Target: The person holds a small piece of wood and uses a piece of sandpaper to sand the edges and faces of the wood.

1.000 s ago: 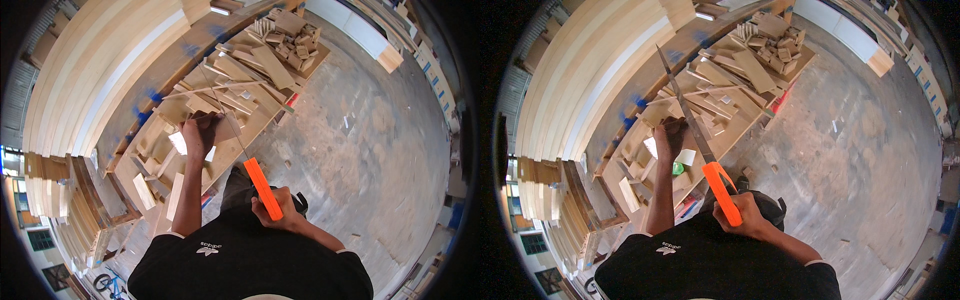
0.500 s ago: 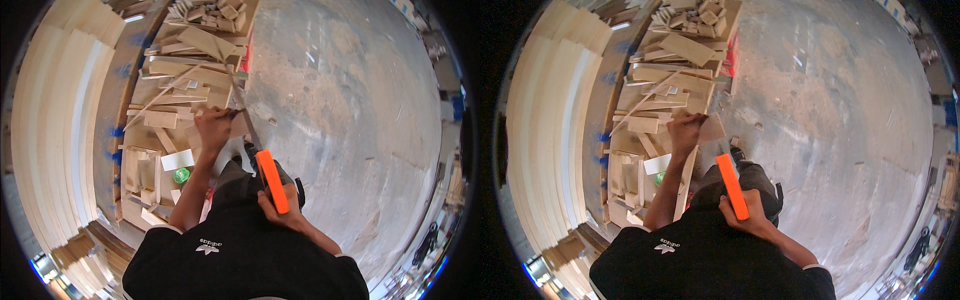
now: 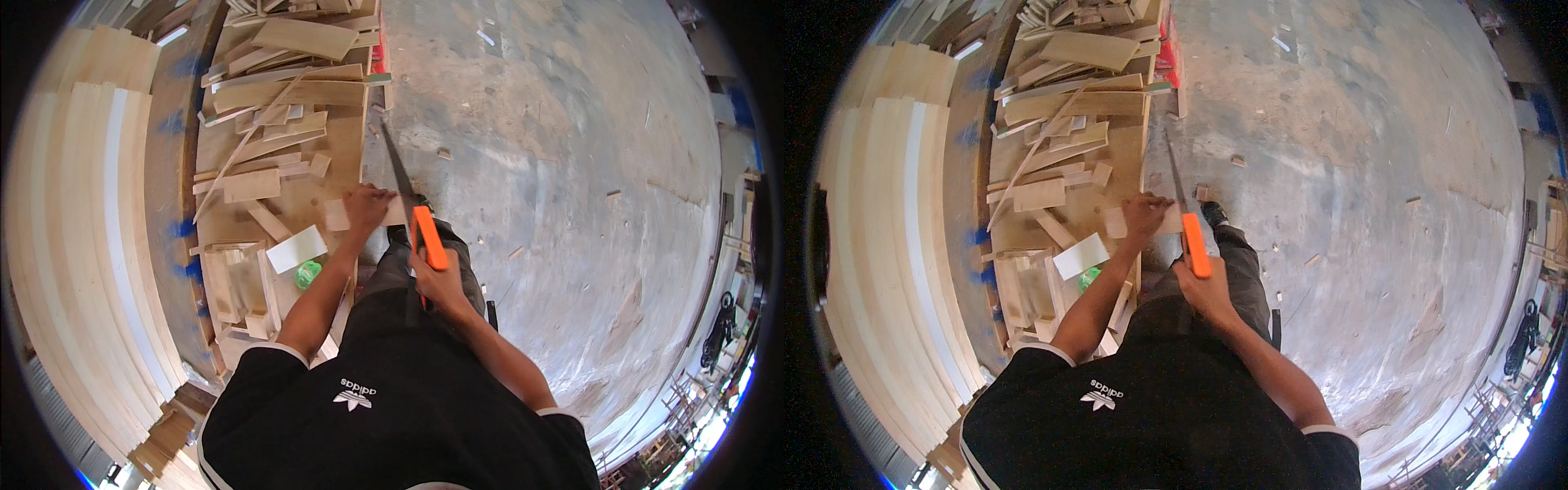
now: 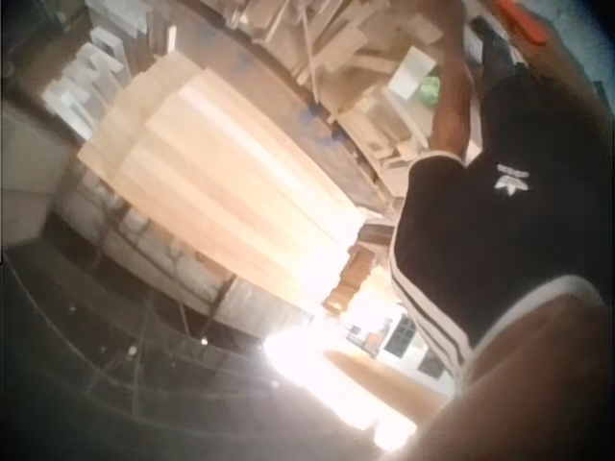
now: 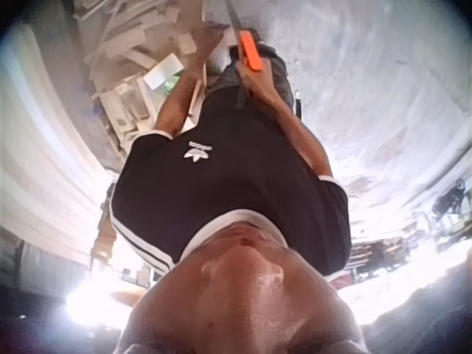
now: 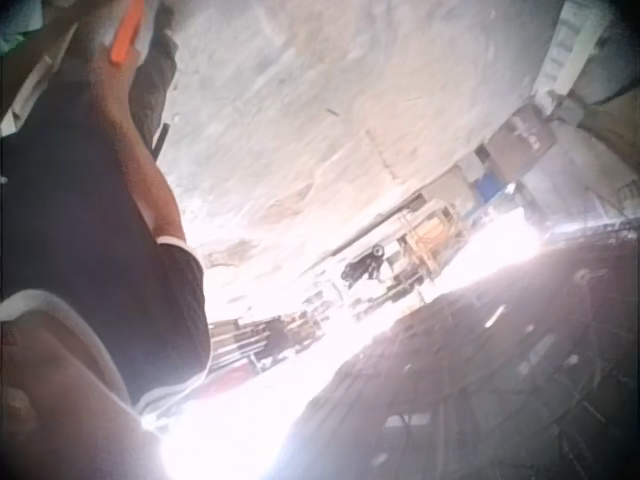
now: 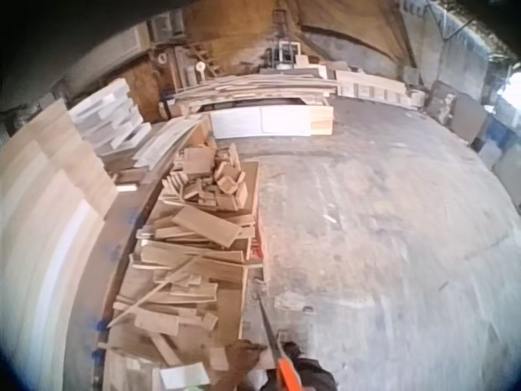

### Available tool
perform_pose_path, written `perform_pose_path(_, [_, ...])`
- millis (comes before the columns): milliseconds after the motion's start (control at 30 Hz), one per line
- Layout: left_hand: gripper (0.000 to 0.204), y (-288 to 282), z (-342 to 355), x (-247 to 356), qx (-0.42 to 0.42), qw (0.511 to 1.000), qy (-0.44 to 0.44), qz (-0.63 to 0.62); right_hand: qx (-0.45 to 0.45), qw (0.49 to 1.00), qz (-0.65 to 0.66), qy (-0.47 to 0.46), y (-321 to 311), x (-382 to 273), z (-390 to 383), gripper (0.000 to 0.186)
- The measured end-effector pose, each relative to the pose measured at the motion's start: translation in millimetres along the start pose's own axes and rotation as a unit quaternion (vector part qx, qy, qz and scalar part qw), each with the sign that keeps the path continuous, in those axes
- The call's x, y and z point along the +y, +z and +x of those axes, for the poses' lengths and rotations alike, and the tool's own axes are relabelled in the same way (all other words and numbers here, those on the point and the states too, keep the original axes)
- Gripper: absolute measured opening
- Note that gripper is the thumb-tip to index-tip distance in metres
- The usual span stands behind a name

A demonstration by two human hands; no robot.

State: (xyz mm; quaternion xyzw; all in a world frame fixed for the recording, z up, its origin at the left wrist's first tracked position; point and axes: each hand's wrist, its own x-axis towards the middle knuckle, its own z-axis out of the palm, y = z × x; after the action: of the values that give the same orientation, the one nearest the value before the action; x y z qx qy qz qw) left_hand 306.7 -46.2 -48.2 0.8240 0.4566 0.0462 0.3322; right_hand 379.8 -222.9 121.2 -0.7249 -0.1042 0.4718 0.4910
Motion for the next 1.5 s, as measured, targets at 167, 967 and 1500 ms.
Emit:
perform_pose_path(167, [0.022,-19,6,-40,0.028,0.999,0.036,0.023,-0.034,0.995,0.071,0.057,41,-1,38,0.026])
perform_pose_path(967, [0.009,-39,16,-54,0.087,0.98,0.164,0.072,-0.031,0.981,0.147,0.125,68,-35,50,0.023])
perform_pose_path(1500, [0.023,-23,26,-74,0.154,0.96,0.229,0.036,0.001,0.995,0.083,0.057,90,-32,46,0.028])
